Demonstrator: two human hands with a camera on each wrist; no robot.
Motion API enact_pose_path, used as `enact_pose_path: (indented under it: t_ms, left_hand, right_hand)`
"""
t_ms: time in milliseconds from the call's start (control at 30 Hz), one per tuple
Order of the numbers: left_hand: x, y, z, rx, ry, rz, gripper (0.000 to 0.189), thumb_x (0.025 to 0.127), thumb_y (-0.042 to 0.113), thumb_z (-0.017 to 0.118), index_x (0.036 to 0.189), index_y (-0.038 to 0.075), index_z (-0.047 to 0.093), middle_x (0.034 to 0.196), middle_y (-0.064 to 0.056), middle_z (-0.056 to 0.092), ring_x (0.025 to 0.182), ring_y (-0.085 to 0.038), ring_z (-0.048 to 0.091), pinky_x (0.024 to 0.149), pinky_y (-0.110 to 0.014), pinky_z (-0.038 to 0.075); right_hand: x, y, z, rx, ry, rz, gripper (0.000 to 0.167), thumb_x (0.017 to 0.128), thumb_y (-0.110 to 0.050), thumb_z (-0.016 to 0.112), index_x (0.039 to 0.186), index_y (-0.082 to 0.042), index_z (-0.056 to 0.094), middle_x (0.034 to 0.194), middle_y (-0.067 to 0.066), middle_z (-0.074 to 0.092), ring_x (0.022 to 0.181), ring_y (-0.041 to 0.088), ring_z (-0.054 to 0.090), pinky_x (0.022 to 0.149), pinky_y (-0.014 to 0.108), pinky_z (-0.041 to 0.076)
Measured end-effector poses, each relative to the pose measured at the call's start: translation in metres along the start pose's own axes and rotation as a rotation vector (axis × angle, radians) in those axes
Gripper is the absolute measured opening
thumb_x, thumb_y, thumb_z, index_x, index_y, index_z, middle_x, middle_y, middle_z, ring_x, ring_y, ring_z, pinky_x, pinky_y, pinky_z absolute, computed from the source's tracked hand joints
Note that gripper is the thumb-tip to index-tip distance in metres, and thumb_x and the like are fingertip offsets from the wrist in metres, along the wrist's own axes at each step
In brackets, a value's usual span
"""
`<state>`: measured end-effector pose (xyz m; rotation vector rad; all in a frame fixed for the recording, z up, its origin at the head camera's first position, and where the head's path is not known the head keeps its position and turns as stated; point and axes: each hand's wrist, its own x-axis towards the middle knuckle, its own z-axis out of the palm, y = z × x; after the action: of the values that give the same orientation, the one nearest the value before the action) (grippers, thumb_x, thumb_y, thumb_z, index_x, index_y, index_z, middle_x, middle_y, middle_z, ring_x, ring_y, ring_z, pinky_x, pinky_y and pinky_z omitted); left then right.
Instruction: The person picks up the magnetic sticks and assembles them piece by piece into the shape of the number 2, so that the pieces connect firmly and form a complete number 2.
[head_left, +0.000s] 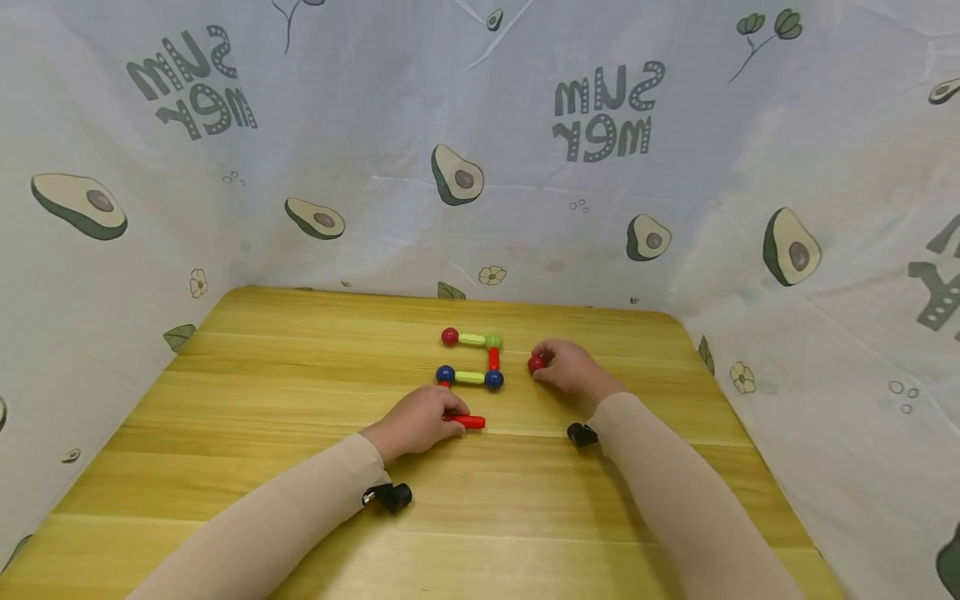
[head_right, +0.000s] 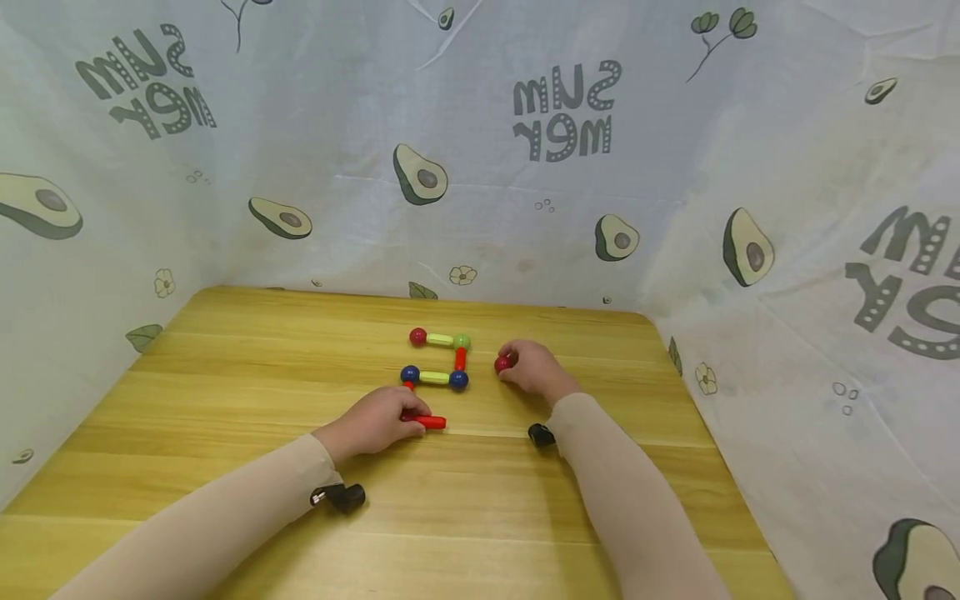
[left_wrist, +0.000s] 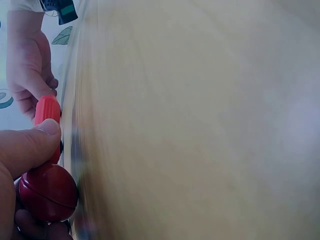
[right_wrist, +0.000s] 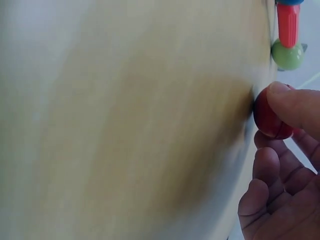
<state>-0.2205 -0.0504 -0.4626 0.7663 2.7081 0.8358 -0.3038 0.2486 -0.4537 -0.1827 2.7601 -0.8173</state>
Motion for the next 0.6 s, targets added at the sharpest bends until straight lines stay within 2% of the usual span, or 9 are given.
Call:
enact_pose_path:
  t_ms: [267,467,600]
  left_hand:
    - [-0.001,0.002,-0.001,-0.004,-0.005,-0.013,0.019,0.095,0.026,0.081,0.112,0.018,0.08,0.103,0.007,0.076,0.089,-0.013,0.059,0.089,-0.035,0.052]
    - [0.0,0.001,0.0,-0.019,-0.012,-0.023,0.019,0.095,0.025,0.081,0.112,0.019,0.08,0.101,0.008,0.075,0.088,-0.013,0.059,0.088,-0.034,0.051]
    - [0.0,0.001,0.0,-0.031,-0.012,-0.019,0.018,0.095,0.025,0.081,0.112,0.019,0.08,0.1,0.009,0.074,0.087,-0.013,0.059,0.088,-0.035,0.051]
  right_hand:
    - [-0.014,0.002,0.003,-0.01,-0.031,-0.001,0.036,0.096,-0.019,0.078,0.127,-0.008,0.066,0.122,0.014,0.068,0.104,0.026,0.061,0.095,0.042,0.053]
    - [-0.025,0.0,0.005,-0.023,-0.04,-0.038,0.037,0.094,-0.02,0.079,0.127,-0.007,0.067,0.117,0.012,0.07,0.101,0.025,0.062,0.094,0.043,0.053]
    - [-0.032,-0.003,0.007,-0.02,-0.04,-0.031,0.037,0.094,-0.021,0.08,0.126,-0.008,0.068,0.116,0.011,0.069,0.1,0.024,0.061,0.095,0.043,0.053]
